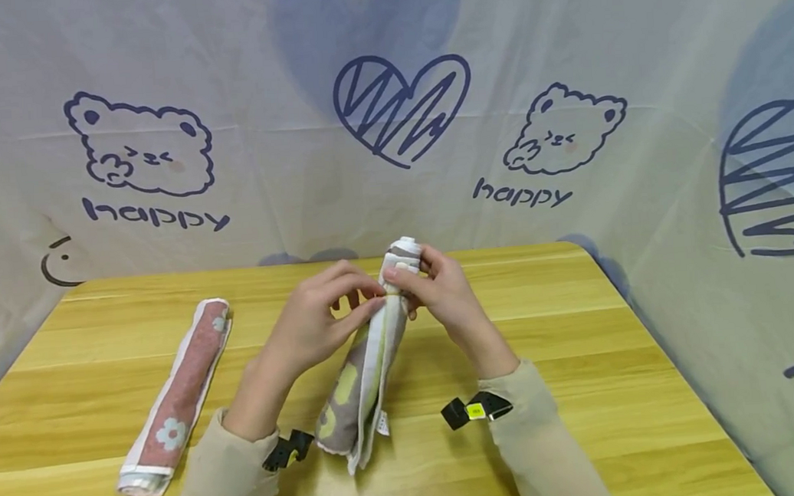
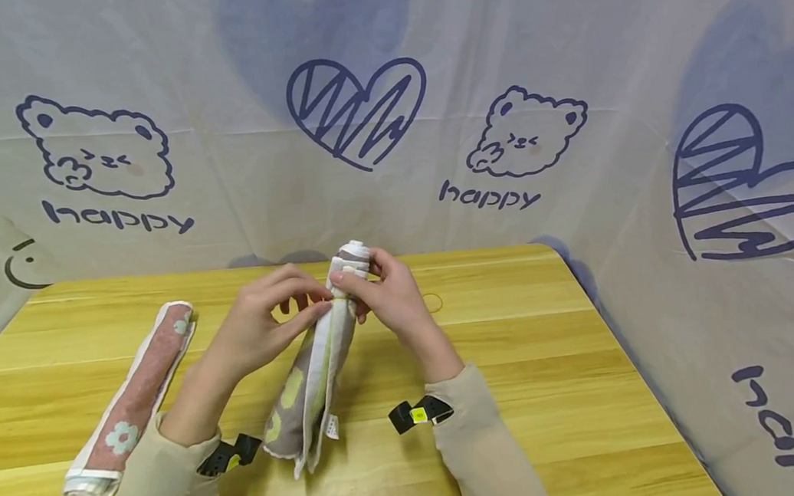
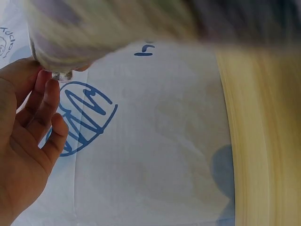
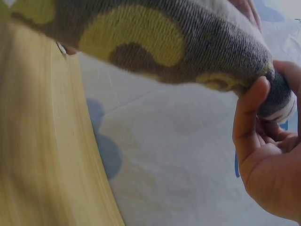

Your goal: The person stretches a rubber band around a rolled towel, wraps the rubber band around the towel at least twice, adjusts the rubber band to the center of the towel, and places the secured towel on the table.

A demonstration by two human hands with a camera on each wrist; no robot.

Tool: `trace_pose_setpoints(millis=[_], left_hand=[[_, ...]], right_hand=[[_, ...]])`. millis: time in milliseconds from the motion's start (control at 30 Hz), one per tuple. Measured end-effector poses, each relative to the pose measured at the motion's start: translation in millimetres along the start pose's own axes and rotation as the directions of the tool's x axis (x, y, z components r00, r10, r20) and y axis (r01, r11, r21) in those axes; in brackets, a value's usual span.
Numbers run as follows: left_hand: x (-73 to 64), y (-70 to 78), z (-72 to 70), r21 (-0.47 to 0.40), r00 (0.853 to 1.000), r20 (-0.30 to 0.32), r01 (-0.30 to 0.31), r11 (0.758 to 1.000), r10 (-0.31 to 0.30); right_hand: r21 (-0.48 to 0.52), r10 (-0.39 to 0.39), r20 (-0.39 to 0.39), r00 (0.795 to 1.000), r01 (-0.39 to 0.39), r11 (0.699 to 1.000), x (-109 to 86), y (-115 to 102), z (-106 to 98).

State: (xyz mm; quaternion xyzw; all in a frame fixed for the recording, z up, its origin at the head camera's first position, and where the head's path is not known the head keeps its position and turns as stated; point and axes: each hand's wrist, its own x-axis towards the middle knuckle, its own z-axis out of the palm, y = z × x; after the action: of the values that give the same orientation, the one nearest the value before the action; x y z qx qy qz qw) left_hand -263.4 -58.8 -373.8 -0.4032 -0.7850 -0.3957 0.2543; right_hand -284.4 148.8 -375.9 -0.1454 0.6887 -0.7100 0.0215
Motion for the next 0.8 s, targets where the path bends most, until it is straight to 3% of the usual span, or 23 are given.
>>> trace_pose_setpoints(millis=[233,467,633,800], left_hand=[[-1.1,-0.5,0.8,0.064,0.993,0.078,0.082,0.995,-0.086],[-2.8,-0.4,0.7,0.015,0.975,0.171,0.141,0.99,-0.142],[-3.5,-0.4,4.4,0.003,0.966,0.214,0.148,0.989,-0.145],[-3.6,1.6,11.6,-0.012,0.964,0.244,0.109,0.994,-0.103]], right_hand=[[-0.029,0.022,-0.089,0.996,-0.025,0.999,-0.3,-1,5],[-0.101,-0.013,-0.097,0.995,0.003,0.995,-2.8,0,11],[-0.101,0.005,-0.144,0.99,-0.019,0.995,-1.8,2,11],[-0.088,0.022,-0.231,0.973,-0.044,0.995,1.0,3,7]])
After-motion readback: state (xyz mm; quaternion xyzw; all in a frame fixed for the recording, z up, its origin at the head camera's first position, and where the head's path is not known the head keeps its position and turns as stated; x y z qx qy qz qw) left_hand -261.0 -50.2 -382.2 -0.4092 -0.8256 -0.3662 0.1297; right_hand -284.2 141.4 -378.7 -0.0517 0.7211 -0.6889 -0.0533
